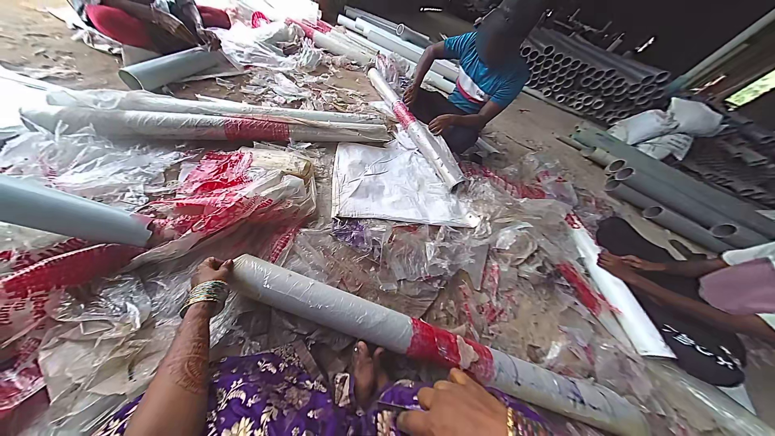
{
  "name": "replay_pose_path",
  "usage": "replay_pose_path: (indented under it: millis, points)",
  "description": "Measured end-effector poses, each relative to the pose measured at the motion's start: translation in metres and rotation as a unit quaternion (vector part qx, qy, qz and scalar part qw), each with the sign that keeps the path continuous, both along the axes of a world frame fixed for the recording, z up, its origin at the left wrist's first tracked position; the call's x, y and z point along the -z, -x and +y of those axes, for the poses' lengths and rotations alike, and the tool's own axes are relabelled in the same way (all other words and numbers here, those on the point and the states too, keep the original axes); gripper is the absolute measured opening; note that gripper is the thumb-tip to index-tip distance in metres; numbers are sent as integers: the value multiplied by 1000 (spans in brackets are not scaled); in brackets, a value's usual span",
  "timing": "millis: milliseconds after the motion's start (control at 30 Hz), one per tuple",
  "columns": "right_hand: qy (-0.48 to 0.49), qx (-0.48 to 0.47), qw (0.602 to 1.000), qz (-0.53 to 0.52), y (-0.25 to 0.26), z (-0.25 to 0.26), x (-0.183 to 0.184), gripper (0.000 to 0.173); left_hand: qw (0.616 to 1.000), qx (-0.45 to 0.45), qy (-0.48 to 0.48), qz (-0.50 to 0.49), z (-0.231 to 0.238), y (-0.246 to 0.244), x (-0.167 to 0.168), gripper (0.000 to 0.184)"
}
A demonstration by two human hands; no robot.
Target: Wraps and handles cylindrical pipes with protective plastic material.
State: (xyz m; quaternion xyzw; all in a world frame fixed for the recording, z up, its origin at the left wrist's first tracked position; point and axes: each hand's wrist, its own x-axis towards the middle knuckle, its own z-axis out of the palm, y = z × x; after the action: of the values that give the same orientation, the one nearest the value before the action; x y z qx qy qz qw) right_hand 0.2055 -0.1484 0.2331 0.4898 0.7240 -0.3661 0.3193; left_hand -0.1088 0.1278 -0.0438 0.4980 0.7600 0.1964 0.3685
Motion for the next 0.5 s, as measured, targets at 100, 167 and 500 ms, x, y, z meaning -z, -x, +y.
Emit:
replay_pose_path:
  millis: [100, 167, 500]
  points:
    - [14, -2, 1000, -12, 2, 3, -2, 45, 1000, 4, 3, 29, -1, 0, 1, 40]
    - [9, 1, 1000, -12, 2, 2, -2, 45, 999, 13, 13, 36, -1, 2, -3, 41]
    - [10, -10, 1000, -27, 3, 0, -4, 48, 974, 166, 84, 130, -23, -17, -27, 84]
